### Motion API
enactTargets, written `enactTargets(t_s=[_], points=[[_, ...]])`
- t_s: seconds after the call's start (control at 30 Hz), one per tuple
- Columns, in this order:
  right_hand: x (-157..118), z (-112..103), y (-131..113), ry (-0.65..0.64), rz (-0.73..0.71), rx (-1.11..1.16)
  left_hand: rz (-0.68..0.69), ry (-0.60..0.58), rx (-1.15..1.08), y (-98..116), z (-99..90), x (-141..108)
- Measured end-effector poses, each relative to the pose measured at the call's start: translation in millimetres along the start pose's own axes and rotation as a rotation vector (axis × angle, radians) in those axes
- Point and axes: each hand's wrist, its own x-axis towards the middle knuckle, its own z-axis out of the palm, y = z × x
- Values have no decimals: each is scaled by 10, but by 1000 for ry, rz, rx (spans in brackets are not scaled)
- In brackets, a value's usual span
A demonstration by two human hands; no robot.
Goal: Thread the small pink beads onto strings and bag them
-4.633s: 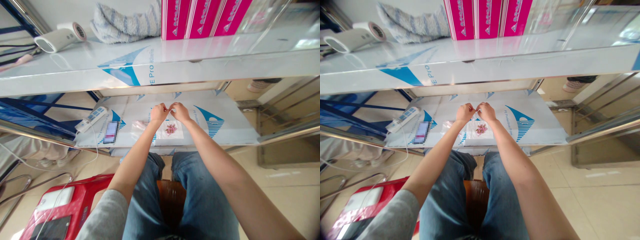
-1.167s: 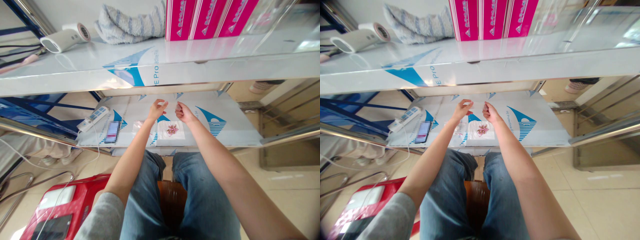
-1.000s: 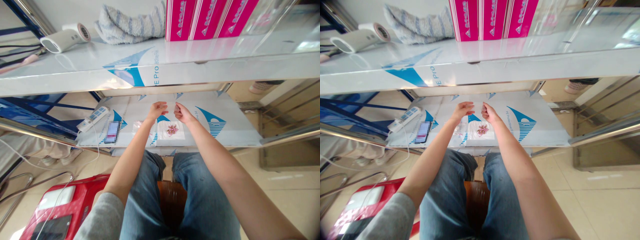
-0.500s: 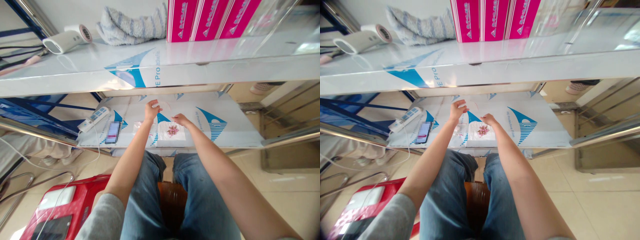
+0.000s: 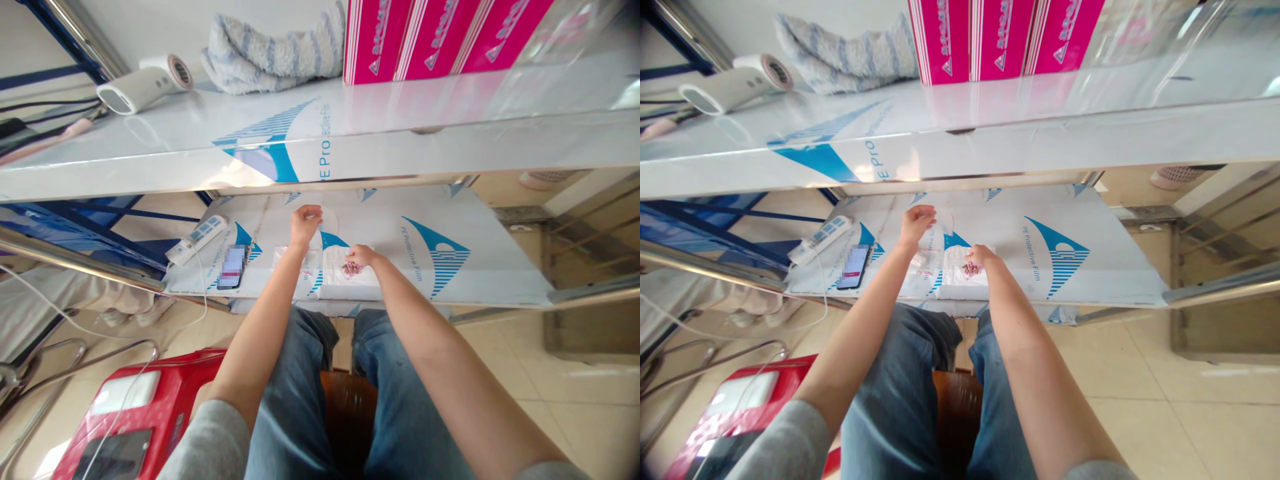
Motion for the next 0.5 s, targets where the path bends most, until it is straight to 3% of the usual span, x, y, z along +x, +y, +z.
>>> enactTargets(t_s=[0.1, 0.27, 0.5], points=[[36, 39, 53, -10, 4, 40, -7, -2, -2, 9, -1, -5], [55, 80, 61, -161, 126, -65, -13, -29, 0, 17, 15, -8], [24, 78, 23, -168, 163, -93, -4, -29, 16, 4, 23, -4]])
